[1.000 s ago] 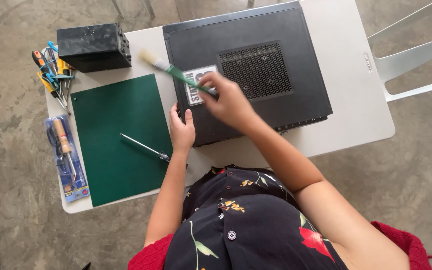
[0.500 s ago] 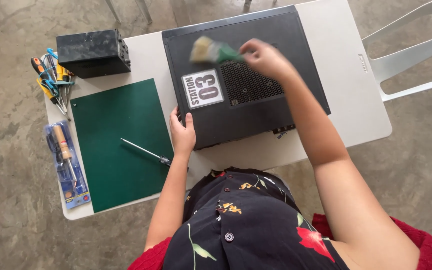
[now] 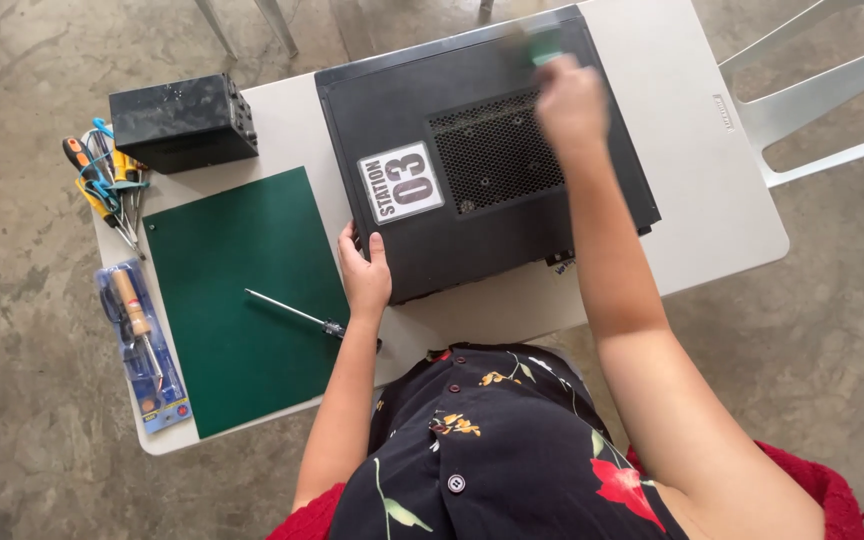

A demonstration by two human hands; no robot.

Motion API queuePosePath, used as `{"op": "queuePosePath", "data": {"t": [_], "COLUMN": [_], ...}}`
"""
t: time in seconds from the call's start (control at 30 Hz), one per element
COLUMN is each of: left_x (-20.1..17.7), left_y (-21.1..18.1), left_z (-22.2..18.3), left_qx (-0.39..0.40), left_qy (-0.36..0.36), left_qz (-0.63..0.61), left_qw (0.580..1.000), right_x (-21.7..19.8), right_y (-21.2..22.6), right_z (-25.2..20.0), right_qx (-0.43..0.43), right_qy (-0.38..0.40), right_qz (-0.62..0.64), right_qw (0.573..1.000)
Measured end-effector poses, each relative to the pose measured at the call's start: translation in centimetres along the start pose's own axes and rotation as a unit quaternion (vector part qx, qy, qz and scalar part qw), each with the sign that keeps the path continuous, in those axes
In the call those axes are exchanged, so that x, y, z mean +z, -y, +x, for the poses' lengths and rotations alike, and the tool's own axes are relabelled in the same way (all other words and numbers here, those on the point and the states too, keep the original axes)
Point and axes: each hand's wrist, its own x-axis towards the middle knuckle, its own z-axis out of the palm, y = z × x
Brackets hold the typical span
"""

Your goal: Removing the side panel of a computer case and cleaning the exterior and interior surfaces with a brush.

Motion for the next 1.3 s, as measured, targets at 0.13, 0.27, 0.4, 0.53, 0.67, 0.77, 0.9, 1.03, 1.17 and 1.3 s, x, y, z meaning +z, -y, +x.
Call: {"op": "queuePosePath", "data": {"t": [0.13,0.27,0.4,0.53,0.67,0.77,0.9,1.03,1.17,1.3], "left_x": [-0.2,0.6,0.9,0.8,0.7,0.7,0.8,0.6,0.4,0.1], "left_y": [-0.9,1.5,2.7,1.8,2.0,2.2,3.1,3.2,3.7,3.9], "left_z": [0.1,0.2,0.5,0.3,0.3,0.6,0.9,0.9,1.1,1.1], "left_qx": [-0.016,0.013,0.061,0.087,0.151,0.164,0.190,0.188,0.206,0.217], "left_qy": [0.007,-0.016,-0.045,-0.077,-0.102,-0.100,-0.107,-0.100,-0.098,-0.095], "left_qz": [-0.007,0.002,0.018,0.114,0.139,0.135,0.126,0.117,0.105,0.094], "left_qw": [1.000,1.000,0.997,0.987,0.973,0.972,0.968,0.970,0.968,0.967], "right_x": [-1.4,-5.4,1.5,-5.7,-9.1,-6.3,-3.1,-2.7,0.3,1.7], "right_y": [-4.4,1.7,-11.6,-8.9,-3.7,-3.3,0.7,6.4,7.9,7.0], "right_z": [0.7,-5.4,3.4,-2.1,-11.2,-15.2,-20.5,-21.5,-20.9,-19.4], "right_qx": [-0.005,-0.162,-0.081,-0.054,-0.137,-0.115,-0.113,-0.132,-0.092,-0.101], "right_qy": [-0.137,0.065,-0.043,-0.125,0.181,0.275,0.063,0.035,0.061,0.101], "right_qz": [-0.025,0.129,-0.022,-0.012,0.350,0.558,0.507,0.410,0.316,0.364], "right_qw": [0.990,0.976,0.996,0.991,0.909,0.774,0.852,0.902,0.942,0.921]}}
